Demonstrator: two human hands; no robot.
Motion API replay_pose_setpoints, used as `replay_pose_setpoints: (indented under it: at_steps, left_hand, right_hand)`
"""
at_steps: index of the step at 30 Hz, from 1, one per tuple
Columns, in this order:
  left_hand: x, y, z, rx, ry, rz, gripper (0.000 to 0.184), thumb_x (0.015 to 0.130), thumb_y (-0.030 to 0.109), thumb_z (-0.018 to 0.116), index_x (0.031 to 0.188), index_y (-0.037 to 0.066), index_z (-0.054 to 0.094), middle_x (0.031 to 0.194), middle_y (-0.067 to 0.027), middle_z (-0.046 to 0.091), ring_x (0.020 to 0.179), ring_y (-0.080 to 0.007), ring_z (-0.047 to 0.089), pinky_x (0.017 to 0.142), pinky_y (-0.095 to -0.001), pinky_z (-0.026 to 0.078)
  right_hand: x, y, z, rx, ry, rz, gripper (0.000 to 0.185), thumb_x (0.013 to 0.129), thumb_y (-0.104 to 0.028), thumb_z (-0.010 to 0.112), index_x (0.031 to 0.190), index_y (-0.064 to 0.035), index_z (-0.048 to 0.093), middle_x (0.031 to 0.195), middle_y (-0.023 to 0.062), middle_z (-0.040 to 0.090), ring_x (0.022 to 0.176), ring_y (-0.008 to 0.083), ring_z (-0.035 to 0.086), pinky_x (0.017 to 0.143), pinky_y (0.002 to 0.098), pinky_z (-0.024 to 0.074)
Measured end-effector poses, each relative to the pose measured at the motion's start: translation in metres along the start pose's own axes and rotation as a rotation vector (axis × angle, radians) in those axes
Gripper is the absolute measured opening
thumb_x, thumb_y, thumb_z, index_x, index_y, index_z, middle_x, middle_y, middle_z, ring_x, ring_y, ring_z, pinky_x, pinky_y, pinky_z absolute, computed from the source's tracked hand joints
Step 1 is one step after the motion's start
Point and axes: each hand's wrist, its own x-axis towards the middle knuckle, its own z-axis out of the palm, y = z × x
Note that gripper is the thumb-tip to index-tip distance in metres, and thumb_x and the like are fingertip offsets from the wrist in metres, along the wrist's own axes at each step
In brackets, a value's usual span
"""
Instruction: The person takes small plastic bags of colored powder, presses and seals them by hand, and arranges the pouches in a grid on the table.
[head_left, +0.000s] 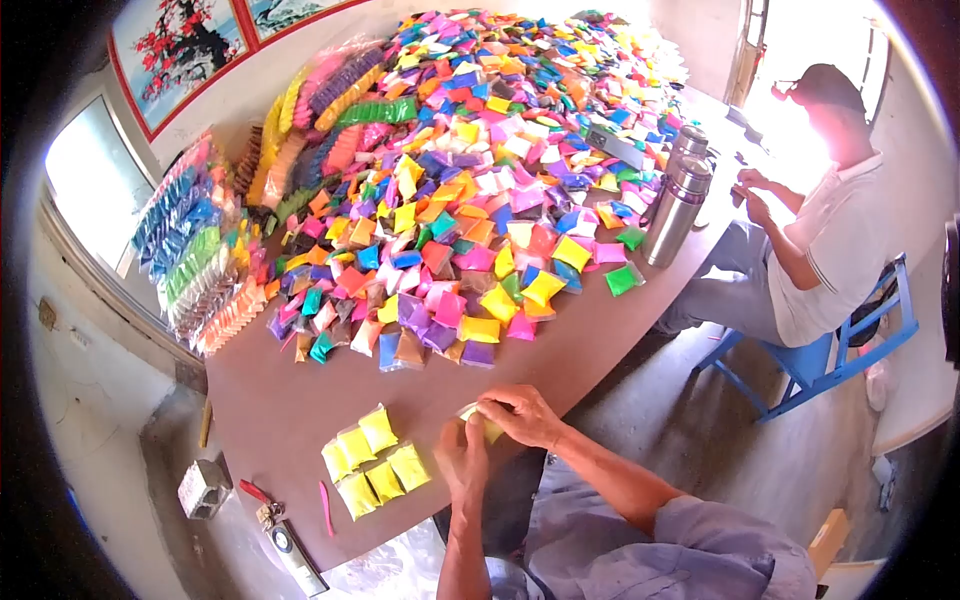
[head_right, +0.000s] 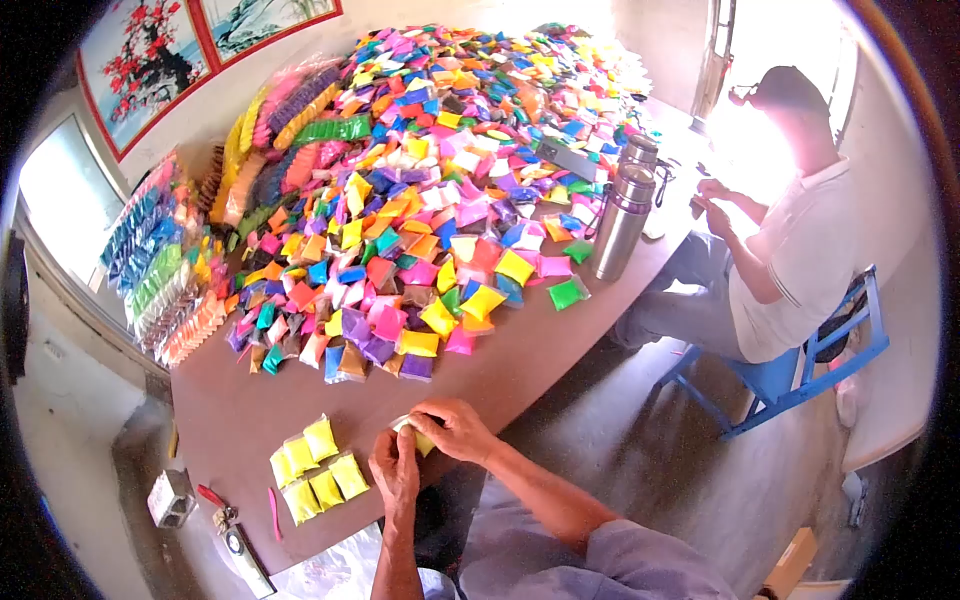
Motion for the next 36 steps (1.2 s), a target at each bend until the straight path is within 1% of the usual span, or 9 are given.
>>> replay_pose_setpoints:
  at_steps: [10,19,21,22,26,28,33,34,36]
  left_hand:
    - [-0.002,0.002,-0.009,0.024,-0.008,-0.02,0.032,0.096,0.021,0.069,0.08,-0.003,0.056,0.066,-0.0114,0.055,0.061,-0.0171,0.049,0.057,-0.038,0.043]
    - [0.0,0.006,-0.007,-0.03,-0.011,-0.053,0.026,0.1,0.021,0.066,0.1,-0.005,0.069,0.077,-0.0112,0.067,0.07,-0.0173,0.06,0.066,-0.0332,0.05]
    - [-0.003,-0.002,-0.007,-0.035,0.044,-0.011,0.026,0.1,0.02,0.065,0.1,-0.006,0.069,0.081,-0.0111,0.068,0.074,-0.0172,0.061,0.07,-0.0324,0.051]
    - [-0.005,-0.001,-0.007,-0.081,0.043,-0.046,0.027,0.1,0.021,0.066,0.101,-0.006,0.069,0.083,-0.0125,0.068,0.076,-0.0174,0.062,0.071,-0.0331,0.051]
    - [-0.005,0.001,-0.006,-0.028,0.02,-0.096,0.029,0.099,0.024,0.068,0.096,-0.006,0.066,0.081,-0.0141,0.066,0.074,-0.0188,0.059,0.069,-0.0357,0.05]
    - [-0.004,-0.007,-0.004,0.033,-0.097,-0.014,0.034,0.097,0.027,0.07,0.09,-0.005,0.062,0.076,-0.0154,0.061,0.069,-0.0212,0.055,0.064,-0.0386,0.047]
    - [-0.004,-0.003,-0.004,0.052,-0.085,0.009,0.038,0.096,0.028,0.072,0.086,-0.005,0.058,0.071,-0.0163,0.057,0.064,-0.0232,0.05,0.06,-0.0406,0.044]
    - [-0.004,-0.002,-0.006,0.075,-0.075,-0.002,0.038,0.097,0.028,0.072,0.086,-0.005,0.058,0.071,-0.0163,0.057,0.064,-0.0231,0.049,0.059,-0.0406,0.044]
    - [-0.005,0.0,-0.007,0.084,-0.042,0.015,0.038,0.097,0.028,0.073,0.086,-0.005,0.058,0.068,-0.0161,0.056,0.063,-0.0228,0.048,0.058,-0.0405,0.042]
  right_hand:
    - [0.004,-0.003,-0.002,-0.033,-0.081,0.03,0.019,0.098,-0.019,0.068,0.105,-0.001,0.07,0.093,0.0155,0.072,0.084,0.0277,0.071,0.075,0.037,0.0552]
    - [0.005,0.0,0.001,-0.013,-0.005,-0.056,0.017,0.097,-0.018,0.071,0.102,-0.0023,0.071,0.092,0.014,0.072,0.083,0.026,0.072,0.073,0.0357,0.0552]
    - [0.006,-0.004,0.0,-0.065,-0.032,-0.101,0.013,0.097,-0.013,0.068,0.102,-0.0018,0.072,0.09,0.0111,0.072,0.082,0.0181,0.069,0.073,0.0321,0.0549]
    - [0.006,-0.004,-0.001,-0.061,-0.03,-0.096,0.013,0.097,-0.013,0.068,0.102,-0.0018,0.072,0.09,0.0111,0.072,0.082,0.0181,0.069,0.073,0.0321,0.0549]
    - [0.003,0.005,-0.001,0.021,-0.018,-0.08,0.013,0.097,-0.011,0.068,0.105,-0.0014,0.071,0.089,0.0102,0.07,0.08,0.0159,0.067,0.072,0.0307,0.0539]
    - [0.002,0.007,-0.001,0.029,0.025,-0.087,0.013,0.097,-0.011,0.068,0.106,-0.0014,0.071,0.088,0.0098,0.069,0.079,0.0154,0.066,0.072,0.0304,0.0536]
    - [0.003,0.005,0.001,0.067,0.048,-0.089,0.014,0.099,-0.013,0.067,0.106,-0.0008,0.07,0.087,0.0081,0.069,0.079,0.0134,0.065,0.071,0.0303,0.0533]
    - [0.003,0.003,0.001,0.069,0.047,-0.086,0.014,0.099,-0.013,0.067,0.106,-0.0008,0.07,0.087,0.0081,0.069,0.079,0.0134,0.065,0.071,0.0303,0.0533]
    - [0.004,-0.001,0.0,-0.027,-0.034,-0.073,0.017,0.099,-0.017,0.067,0.104,-0.0013,0.07,0.093,0.0152,0.072,0.084,0.0269,0.072,0.074,0.0357,0.0557]
